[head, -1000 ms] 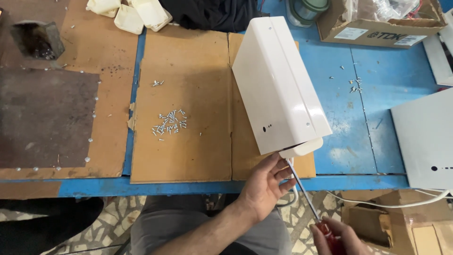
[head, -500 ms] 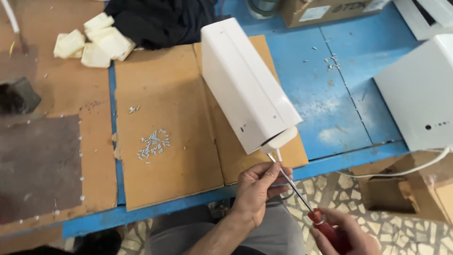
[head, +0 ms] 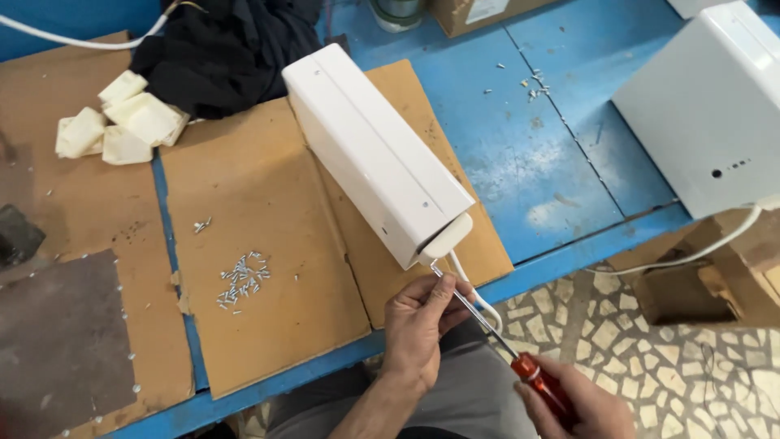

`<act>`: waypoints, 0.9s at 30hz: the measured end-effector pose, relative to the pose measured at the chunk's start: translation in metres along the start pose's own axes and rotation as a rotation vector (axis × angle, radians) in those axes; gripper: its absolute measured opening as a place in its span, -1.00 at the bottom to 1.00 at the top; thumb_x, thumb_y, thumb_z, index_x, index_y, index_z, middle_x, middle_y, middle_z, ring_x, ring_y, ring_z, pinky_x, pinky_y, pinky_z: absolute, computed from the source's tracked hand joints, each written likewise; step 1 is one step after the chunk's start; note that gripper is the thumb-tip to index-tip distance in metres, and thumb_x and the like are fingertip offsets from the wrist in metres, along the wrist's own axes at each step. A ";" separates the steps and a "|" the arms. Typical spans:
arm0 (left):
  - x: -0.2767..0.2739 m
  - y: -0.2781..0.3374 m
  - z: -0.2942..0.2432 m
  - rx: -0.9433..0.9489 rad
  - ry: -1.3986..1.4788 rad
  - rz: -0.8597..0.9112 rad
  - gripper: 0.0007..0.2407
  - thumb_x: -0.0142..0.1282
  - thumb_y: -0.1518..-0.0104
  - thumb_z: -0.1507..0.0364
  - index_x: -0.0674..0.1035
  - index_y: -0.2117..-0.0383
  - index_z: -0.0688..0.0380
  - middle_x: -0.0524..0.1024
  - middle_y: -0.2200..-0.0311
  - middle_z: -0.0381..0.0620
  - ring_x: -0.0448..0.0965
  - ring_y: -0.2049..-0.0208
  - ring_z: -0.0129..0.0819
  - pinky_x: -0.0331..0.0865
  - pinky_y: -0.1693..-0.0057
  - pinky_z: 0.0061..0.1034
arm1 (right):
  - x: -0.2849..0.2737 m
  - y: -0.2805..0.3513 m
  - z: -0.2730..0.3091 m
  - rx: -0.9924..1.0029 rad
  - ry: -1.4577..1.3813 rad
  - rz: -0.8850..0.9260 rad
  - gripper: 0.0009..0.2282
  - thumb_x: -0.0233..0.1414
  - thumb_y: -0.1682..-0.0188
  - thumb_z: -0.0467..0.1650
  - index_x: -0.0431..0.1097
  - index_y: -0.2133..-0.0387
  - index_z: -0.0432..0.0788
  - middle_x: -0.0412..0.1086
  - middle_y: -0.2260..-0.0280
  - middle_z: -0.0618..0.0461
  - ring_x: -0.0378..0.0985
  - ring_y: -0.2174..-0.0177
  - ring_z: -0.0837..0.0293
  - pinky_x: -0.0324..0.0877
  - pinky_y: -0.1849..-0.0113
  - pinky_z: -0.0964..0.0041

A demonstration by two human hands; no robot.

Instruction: The person picks up a small white plastic cover piece, aligns it against the bottom of a white enclosure box, and drives screws into it using a red-handled screwdriver while holding the box steady. After finishing the unit, the person stacks it with other completed enclosures on the workbench.

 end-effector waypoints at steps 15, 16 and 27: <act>0.007 -0.005 -0.014 0.077 -0.076 -0.043 -0.81 0.19 -0.21 0.32 0.68 0.43 0.17 0.66 0.47 -0.18 0.66 0.39 -0.51 0.56 0.22 -0.57 | -0.007 -0.039 0.066 -0.186 0.436 -0.134 -0.75 0.03 -0.15 -0.17 0.39 0.10 -0.04 0.44 0.48 0.15 0.47 0.51 0.34 0.30 0.46 0.54; 0.007 -0.006 -0.014 0.093 -0.083 -0.047 -0.81 0.20 -0.20 0.32 0.69 0.44 0.18 0.66 0.48 -0.18 0.65 0.41 -0.52 0.55 0.24 -0.58 | -0.004 -0.032 0.054 -0.159 0.367 -0.101 -0.76 0.07 -0.13 -0.19 0.40 0.09 -0.06 0.45 0.46 0.18 0.50 0.50 0.38 0.32 0.46 0.58; 0.026 0.012 -0.087 0.051 -0.812 0.108 -0.76 0.19 -0.17 0.25 0.69 0.38 0.19 0.66 0.54 -0.08 0.64 0.52 -0.49 0.52 0.34 -0.50 | 0.038 0.020 -0.073 0.903 -0.684 0.170 -0.66 0.29 0.14 -0.59 0.35 0.13 -0.27 0.44 0.50 0.01 0.29 0.65 0.28 0.15 0.60 0.35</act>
Point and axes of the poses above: each hand's wrist, its own y-axis away from the middle knuckle, its own x-axis out of the palm, z = x × y, the point moved 9 cm from there along -y, towards the middle knuckle
